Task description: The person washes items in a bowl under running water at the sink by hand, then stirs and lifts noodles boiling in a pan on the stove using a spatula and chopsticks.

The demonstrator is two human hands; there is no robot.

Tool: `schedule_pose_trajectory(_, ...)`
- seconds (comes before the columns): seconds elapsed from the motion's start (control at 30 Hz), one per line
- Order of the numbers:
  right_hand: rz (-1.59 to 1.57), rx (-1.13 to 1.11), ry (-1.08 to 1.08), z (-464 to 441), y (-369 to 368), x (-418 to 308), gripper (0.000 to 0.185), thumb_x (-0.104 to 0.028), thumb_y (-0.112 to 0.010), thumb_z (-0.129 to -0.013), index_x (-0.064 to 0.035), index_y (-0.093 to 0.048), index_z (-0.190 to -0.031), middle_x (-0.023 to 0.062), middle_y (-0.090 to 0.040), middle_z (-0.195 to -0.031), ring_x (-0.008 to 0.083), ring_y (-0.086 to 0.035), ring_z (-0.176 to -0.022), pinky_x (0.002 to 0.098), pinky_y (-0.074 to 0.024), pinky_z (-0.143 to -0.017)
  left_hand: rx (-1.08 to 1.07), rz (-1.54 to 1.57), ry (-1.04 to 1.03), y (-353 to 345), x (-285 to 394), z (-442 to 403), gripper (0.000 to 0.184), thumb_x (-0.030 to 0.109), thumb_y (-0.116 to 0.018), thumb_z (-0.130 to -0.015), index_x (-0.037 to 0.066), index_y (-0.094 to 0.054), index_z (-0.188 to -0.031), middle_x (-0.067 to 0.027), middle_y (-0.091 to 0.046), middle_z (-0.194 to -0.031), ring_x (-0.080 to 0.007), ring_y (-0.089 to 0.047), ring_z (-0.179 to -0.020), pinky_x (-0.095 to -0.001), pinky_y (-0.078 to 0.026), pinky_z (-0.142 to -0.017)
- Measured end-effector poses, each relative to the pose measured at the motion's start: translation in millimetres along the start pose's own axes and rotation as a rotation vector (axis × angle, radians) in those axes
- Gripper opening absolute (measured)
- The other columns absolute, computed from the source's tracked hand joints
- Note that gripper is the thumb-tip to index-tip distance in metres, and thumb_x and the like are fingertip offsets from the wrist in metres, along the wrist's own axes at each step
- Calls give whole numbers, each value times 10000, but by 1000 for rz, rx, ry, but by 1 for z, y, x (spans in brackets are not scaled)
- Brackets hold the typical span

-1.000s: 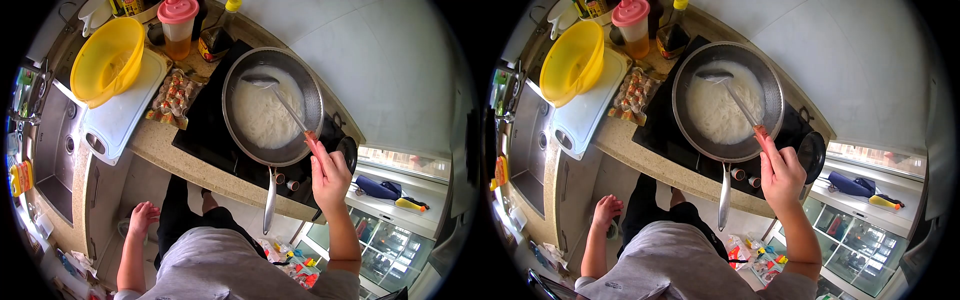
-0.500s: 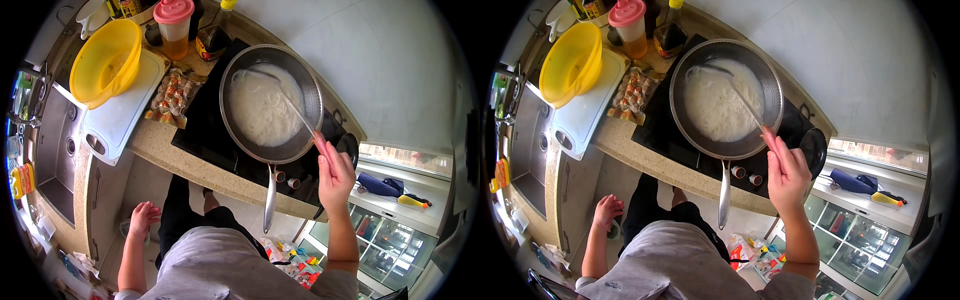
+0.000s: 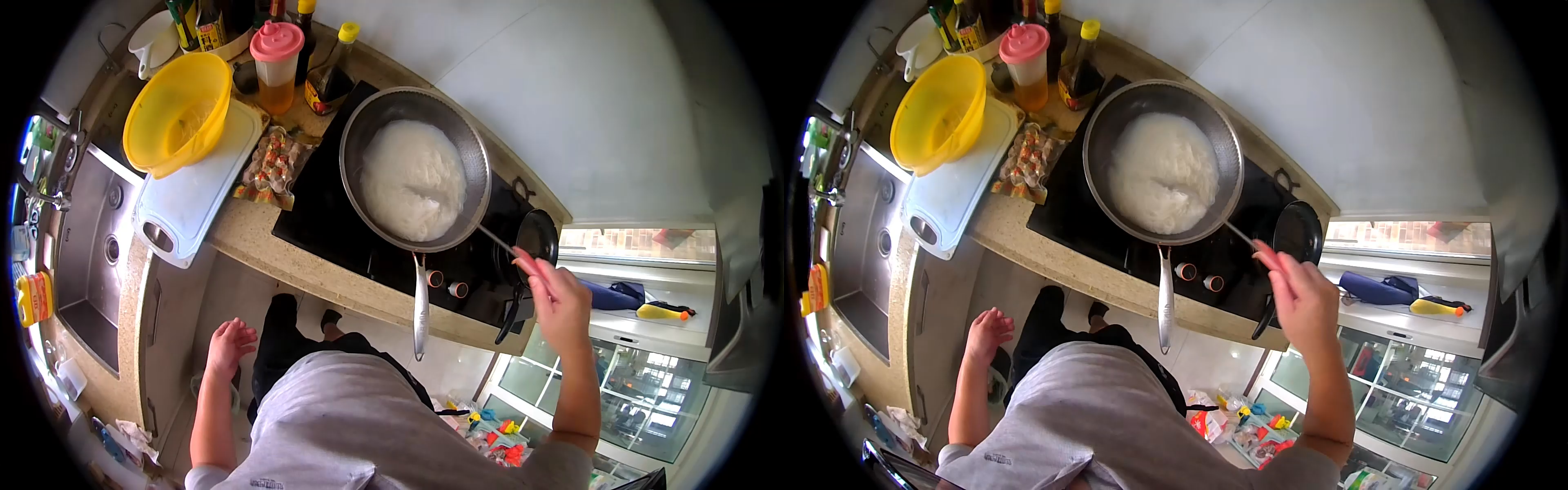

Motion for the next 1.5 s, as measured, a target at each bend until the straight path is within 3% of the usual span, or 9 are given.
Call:
schedule_pose_trajectory(0.13,-29,180,-76,9,2,50,229,-129,-649,-934,-2,-697,-1119,185,-670,-779,344,-639,-632,377,-518,-613,5,-29,-23,-2,1,4,224,329,-541,-1015,113,-576,-963,-66,-704,-890,-199,-682,-811,-358,-537,-699)
schedule_pose_trajectory(0.23,54,155,-211,3,-19,90,250,-152,-639,-952,3,-703,-1137,141,-673,-734,251,-615,-561,337,-498,-570,-29,-4,-30,-2,-2,8,226,328,-537,-1017,115,-575,-953,-69,-704,-902,-204,-683,-816,-361,-538,-708)
schedule_pose_trajectory(0.33,-649,-189,-667,12,-87,137,285,-216,-638,-977,16,-715,-1124,-7,-605,-705,46,-502,-545,222,-397,-497,-31,37,-48,6,-3,13,228,308,-542,-1016,83,-573,-997,-82,-699,-917,-206,-686,-808,-364,-556,-688)
schedule_pose_trajectory(0.5,-1223,-276,-763,5,-177,107,281,-246,-661,-969,-20,-683,-1136,-21,-544,-660,24,-400,-475,179,-277,-405,-6,100,-67,26,-10,17,234,315,-534,-1021,86,-576,-997,-91,-703,-927,-217,-687,-809,-374,-560,-694)
schedule_pose_trajectory(0.63,-1563,-264,-751,-10,-221,72,233,-248,-656,-974,-23,-663,-1034,-6,-532,-662,42,-410,-469,185,-287,-410,1,63,-87,19,1,28,236,317,-533,-1022,87,-578,-992,-96,-705,-917,-222,-688,-804,-375,-561,-692)
schedule_pose_trajectory(0.8,-1545,-185,-800,43,-203,78,283,-220,-631,-988,18,-659,-1139,9,-540,-690,56,-444,-508,190,-303,-416,20,129,-134,33,4,34,234,315,-538,-1020,92,-581,-962,-97,-704,-909,-227,-687,-803,-378,-558,-708)
schedule_pose_trajectory(1.1,-1510,23,-826,81,-190,103,305,-222,-644,-981,38,-651,-1139,3,-524,-661,62,-417,-484,201,-306,-424,24,100,-147,29,12,30,227,322,-553,-1012,121,-592,-917,-86,-705,-873,-227,-686,-790,-375,-560,-678)
schedule_pose_trajectory(1.23,-1616,61,-755,64,-207,102,289,-215,-633,-987,35,-656,-1131,7,-540,-670,56,-438,-486,195,-304,-423,27,75,-100,22,15,23,223,319,-552,-1012,122,-593,-916,-84,-705,-877,-225,-685,-799,-383,-557,-691)
schedule_pose_trajectory(1.5,-1742,39,-872,73,-201,94,215,-221,-646,-973,-11,-644,-1020,7,-515,-643,71,-415,-463,210,-314,-417,-87,9,-123,-6,38,13,227,307,-554,-1008,86,-589,-974,-94,-698,-902,-225,-683,-815,-362,-550,-693)
Point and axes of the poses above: each hand's wrist, its own z-axis away from the middle knuckle, its own y-axis out of the back of the hand, x = y × z, the point moved 9 cm from there along -z, towards the middle knuckle
